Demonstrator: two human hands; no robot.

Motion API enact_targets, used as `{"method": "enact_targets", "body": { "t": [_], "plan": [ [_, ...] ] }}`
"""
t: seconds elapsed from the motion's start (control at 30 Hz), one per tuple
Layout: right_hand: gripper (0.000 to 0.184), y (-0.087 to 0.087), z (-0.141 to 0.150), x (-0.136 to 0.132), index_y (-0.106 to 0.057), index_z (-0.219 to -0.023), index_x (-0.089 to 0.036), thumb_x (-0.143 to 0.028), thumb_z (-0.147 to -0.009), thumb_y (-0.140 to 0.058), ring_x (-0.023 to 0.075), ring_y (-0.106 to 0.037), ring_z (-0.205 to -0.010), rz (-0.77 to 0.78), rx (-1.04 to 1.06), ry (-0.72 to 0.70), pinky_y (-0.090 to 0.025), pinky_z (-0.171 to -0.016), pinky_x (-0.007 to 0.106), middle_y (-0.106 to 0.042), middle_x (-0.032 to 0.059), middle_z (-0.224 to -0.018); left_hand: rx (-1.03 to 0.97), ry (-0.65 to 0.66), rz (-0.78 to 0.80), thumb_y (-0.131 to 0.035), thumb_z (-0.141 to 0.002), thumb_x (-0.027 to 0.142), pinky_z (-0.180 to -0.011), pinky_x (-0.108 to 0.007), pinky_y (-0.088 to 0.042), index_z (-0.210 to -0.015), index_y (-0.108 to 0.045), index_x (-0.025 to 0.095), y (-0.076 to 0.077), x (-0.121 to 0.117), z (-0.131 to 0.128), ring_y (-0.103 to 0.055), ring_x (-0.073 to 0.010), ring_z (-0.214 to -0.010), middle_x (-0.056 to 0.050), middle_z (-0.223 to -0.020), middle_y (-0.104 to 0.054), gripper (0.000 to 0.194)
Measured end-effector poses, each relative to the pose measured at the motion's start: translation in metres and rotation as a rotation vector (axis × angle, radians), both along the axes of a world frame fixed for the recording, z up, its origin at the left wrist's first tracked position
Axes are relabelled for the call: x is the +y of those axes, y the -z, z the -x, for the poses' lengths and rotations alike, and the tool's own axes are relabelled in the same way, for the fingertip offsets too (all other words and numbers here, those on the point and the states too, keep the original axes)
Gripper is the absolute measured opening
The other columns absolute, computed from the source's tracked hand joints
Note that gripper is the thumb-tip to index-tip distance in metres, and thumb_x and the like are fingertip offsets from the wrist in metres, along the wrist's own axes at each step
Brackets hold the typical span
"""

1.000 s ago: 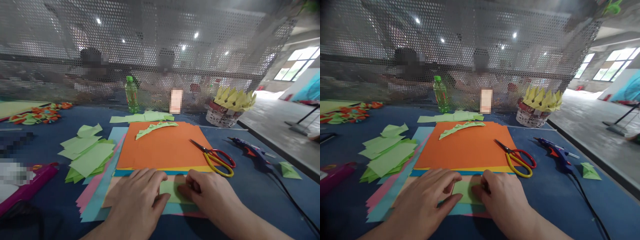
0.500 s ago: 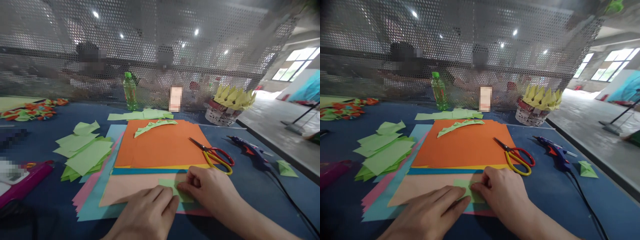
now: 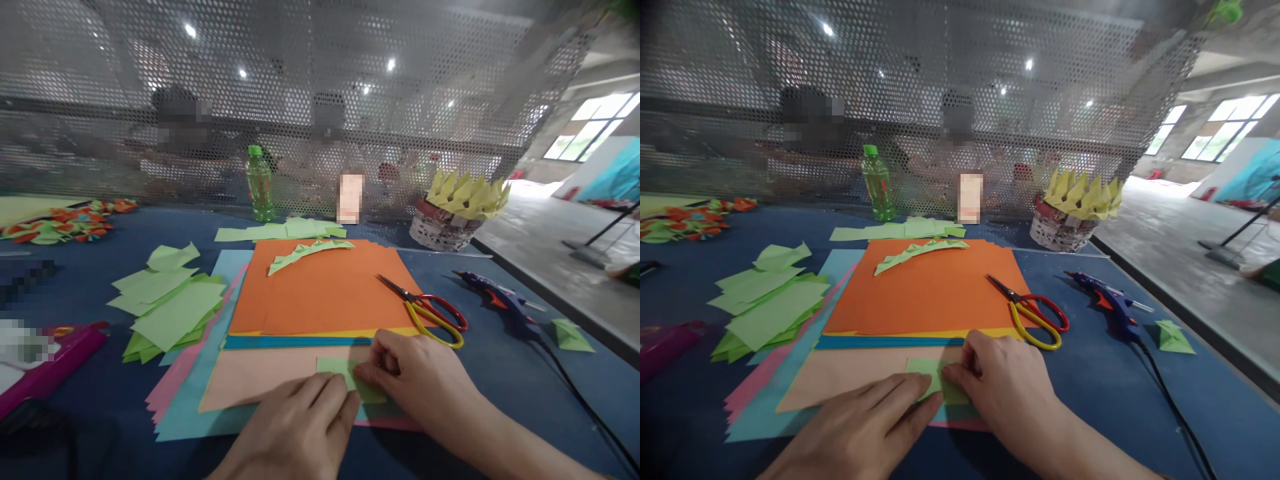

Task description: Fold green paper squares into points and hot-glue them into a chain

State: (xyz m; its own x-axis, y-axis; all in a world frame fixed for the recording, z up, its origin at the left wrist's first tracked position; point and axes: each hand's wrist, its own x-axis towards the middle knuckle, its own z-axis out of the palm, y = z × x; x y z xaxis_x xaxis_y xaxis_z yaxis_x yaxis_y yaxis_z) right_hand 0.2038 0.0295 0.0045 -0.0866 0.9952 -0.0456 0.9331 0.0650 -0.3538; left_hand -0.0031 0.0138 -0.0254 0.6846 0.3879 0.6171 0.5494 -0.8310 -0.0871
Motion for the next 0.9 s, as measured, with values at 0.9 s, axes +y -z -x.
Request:
{"method": "enact_targets", "body": {
  "t": [0.9],
  "plan": [
    [0.016, -0.054, -0.029, 0.054, -0.068, -0.1, -0.02, -0.031, -0.089, -0.066, 0.0155, -0.066, -0.08, 0.126, 0.11, -0.2, -0.047, -0.067, 0.022, -0.072, 0.0002, -0.088, 0.624, -0.03, 0.255, -0.053, -0.078, 0.012, -0.06, -0.041, -0.058, -0.098, -0.066, 0.008, -0.012, -0.013, 0.005, -0.065, -0.0307, -0.079, -0.019, -0.095, -0.065, 0.023]
  ]
}}
